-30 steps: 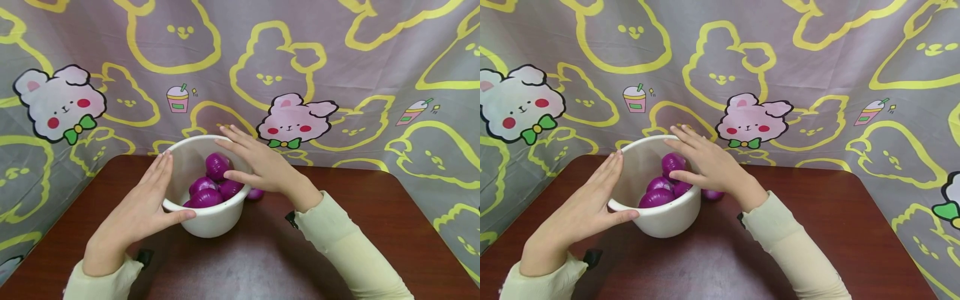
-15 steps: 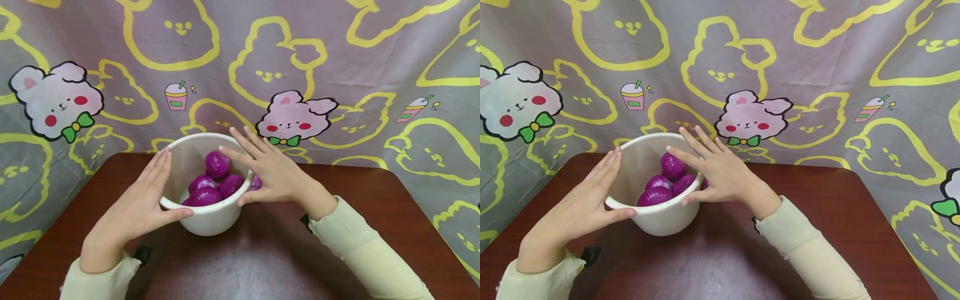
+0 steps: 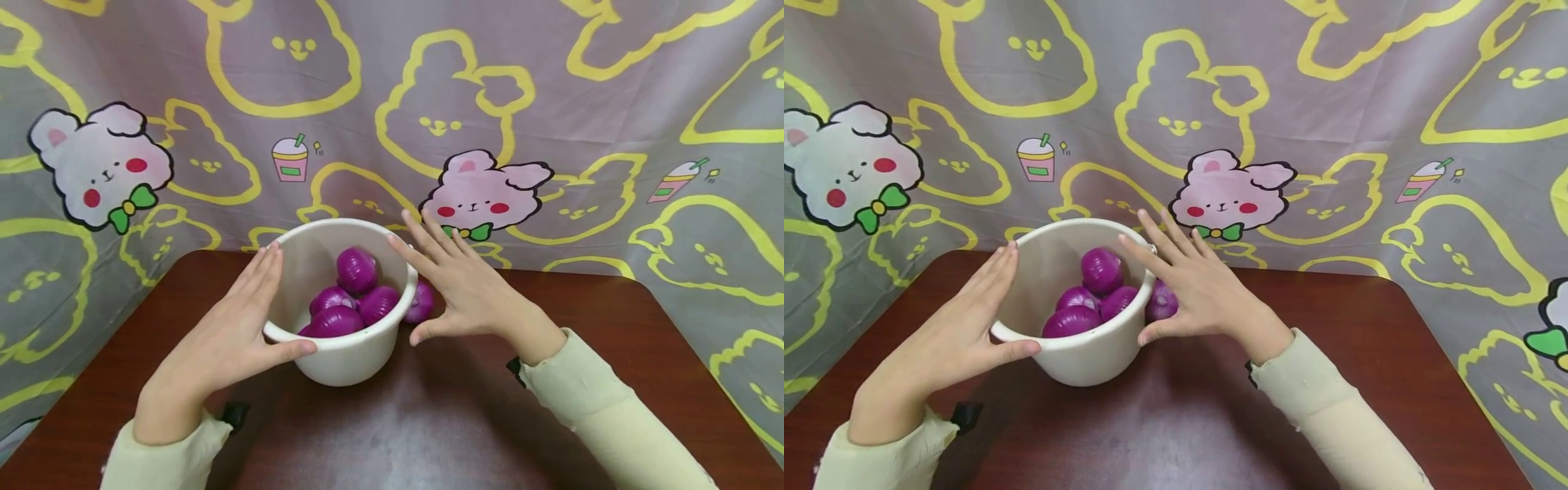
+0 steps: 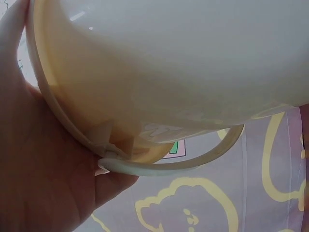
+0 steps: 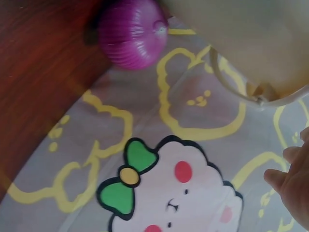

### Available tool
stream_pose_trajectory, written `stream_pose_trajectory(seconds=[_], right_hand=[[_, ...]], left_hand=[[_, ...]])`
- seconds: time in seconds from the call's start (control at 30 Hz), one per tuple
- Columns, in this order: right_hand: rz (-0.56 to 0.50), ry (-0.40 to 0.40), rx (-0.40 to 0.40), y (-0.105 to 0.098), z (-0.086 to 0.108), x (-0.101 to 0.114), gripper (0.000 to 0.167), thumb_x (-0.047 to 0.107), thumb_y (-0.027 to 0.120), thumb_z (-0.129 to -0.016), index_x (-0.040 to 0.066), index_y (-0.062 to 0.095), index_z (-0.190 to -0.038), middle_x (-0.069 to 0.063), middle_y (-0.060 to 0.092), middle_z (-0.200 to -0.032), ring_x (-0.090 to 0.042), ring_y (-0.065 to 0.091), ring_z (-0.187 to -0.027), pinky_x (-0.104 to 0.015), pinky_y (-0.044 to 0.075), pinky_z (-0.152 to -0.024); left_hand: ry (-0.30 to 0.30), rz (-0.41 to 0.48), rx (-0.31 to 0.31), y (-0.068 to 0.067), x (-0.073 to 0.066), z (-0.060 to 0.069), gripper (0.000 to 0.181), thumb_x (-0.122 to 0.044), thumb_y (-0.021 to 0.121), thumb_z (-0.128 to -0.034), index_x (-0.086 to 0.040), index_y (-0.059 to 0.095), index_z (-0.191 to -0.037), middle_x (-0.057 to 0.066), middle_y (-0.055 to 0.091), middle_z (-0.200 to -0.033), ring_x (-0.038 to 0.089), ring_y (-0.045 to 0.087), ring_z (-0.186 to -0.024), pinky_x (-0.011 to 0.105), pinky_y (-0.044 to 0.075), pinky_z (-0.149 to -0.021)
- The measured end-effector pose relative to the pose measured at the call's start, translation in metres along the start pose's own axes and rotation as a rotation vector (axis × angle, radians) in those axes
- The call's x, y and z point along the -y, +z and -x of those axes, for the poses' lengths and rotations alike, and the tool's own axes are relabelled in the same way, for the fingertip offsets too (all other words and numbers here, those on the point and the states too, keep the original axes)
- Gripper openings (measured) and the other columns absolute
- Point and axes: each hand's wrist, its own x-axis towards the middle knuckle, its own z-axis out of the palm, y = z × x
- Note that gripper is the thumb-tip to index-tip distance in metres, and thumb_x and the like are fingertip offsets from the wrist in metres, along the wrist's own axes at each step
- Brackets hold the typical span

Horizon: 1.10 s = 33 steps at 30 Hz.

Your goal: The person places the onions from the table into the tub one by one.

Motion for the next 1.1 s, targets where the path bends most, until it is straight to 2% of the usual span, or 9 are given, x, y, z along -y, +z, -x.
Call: stream_pose_trajectory(seconds=[0.13, 0.27, 0.43, 0.6, 0.7, 0.87, 1.1], right_hand=[[-0.036, 0.019, 0.004, 0.006, 0.006, -0.009, 0.131, 0.084, 0.069, -0.062, 0.033, -0.001, -0.161, 0.005, -0.018, -0.167, -0.025, -0.014, -0.156, -0.072, 0.017, -0.116], [-0.095, 0.051, 0.004, 0.016, 0.011, -0.021, 0.132, 0.086, 0.066, -0.061, 0.032, -0.002, -0.161, 0.006, -0.017, -0.168, -0.023, -0.013, -0.156, -0.071, 0.015, -0.117], [-0.177, 0.073, 0.008, 0.028, 0.014, -0.032, 0.137, 0.065, 0.085, -0.061, 0.03, -0.003, -0.161, 0.004, -0.016, -0.168, -0.025, -0.012, -0.156, -0.07, 0.018, -0.117], [-0.23, 0.095, 0.015, 0.039, 0.015, -0.039, 0.134, 0.067, 0.082, -0.064, 0.03, -0.002, -0.161, 0.004, -0.015, -0.168, -0.033, -0.007, -0.156, -0.067, 0.02, -0.118], [-0.227, 0.118, 0.019, 0.045, 0.015, -0.043, 0.129, 0.069, 0.079, -0.066, 0.032, 0.0, -0.161, 0.004, -0.014, -0.168, -0.035, -0.005, -0.156, -0.07, 0.021, -0.116], [-0.201, 0.145, 0.031, 0.056, 0.015, -0.048, 0.127, 0.064, 0.082, -0.066, 0.034, 0.002, -0.161, 0.004, -0.013, -0.168, -0.035, -0.006, -0.156, -0.074, 0.019, -0.114], [-0.177, 0.153, 0.066, 0.073, 0.013, -0.055, 0.13, 0.061, 0.085, -0.065, 0.032, 0.003, -0.161, -0.007, -0.005, -0.169, -0.037, -0.006, -0.155, -0.072, 0.014, -0.116]], left_hand=[[0.003, 0.0, 0.005, -0.001, 0.001, 0.0, 0.122, -0.068, 0.07, -0.0786, 0.0, 0.007, -0.158, 0.012, 0.003, -0.168, 0.031, 0.002, -0.156, 0.057, 0.024, -0.12], [0.0, -0.004, 0.011, -0.001, 0.001, -0.001, 0.122, -0.068, 0.07, -0.0783, 0.0, 0.007, -0.158, 0.012, 0.003, -0.168, 0.032, 0.002, -0.156, 0.058, 0.024, -0.12], [-0.005, 0.0, 0.013, 0.0, 0.001, 0.001, 0.123, -0.069, 0.069, -0.0783, -0.002, 0.005, -0.158, 0.012, 0.001, -0.168, 0.031, 0.001, -0.157, 0.056, 0.023, -0.121], [-0.006, -0.001, 0.012, 0.0, 0.001, 0.002, 0.122, -0.069, 0.069, -0.0789, -0.003, 0.004, -0.159, 0.011, 0.0, -0.168, 0.03, 0.0, -0.157, 0.055, 0.022, -0.122], [-0.006, -0.005, 0.01, 0.0, 0.0, 0.001, 0.122, -0.069, 0.069, -0.0787, -0.002, 0.005, -0.159, 0.011, 0.0, -0.168, 0.03, 0.001, -0.157, 0.055, 0.023, -0.122], [0.0, -0.011, 0.005, 0.0, 0.0, 0.0, 0.123, -0.069, 0.07, -0.078, -0.001, 0.006, -0.158, 0.012, 0.002, -0.168, 0.03, 0.002, -0.157, 0.054, 0.023, -0.122], [-0.007, -0.014, 0.002, 0.0, 0.001, 0.001, 0.123, -0.069, 0.07, -0.0775, -0.001, 0.007, -0.158, 0.012, 0.003, -0.168, 0.03, 0.002, -0.157, 0.055, 0.023, -0.122]])
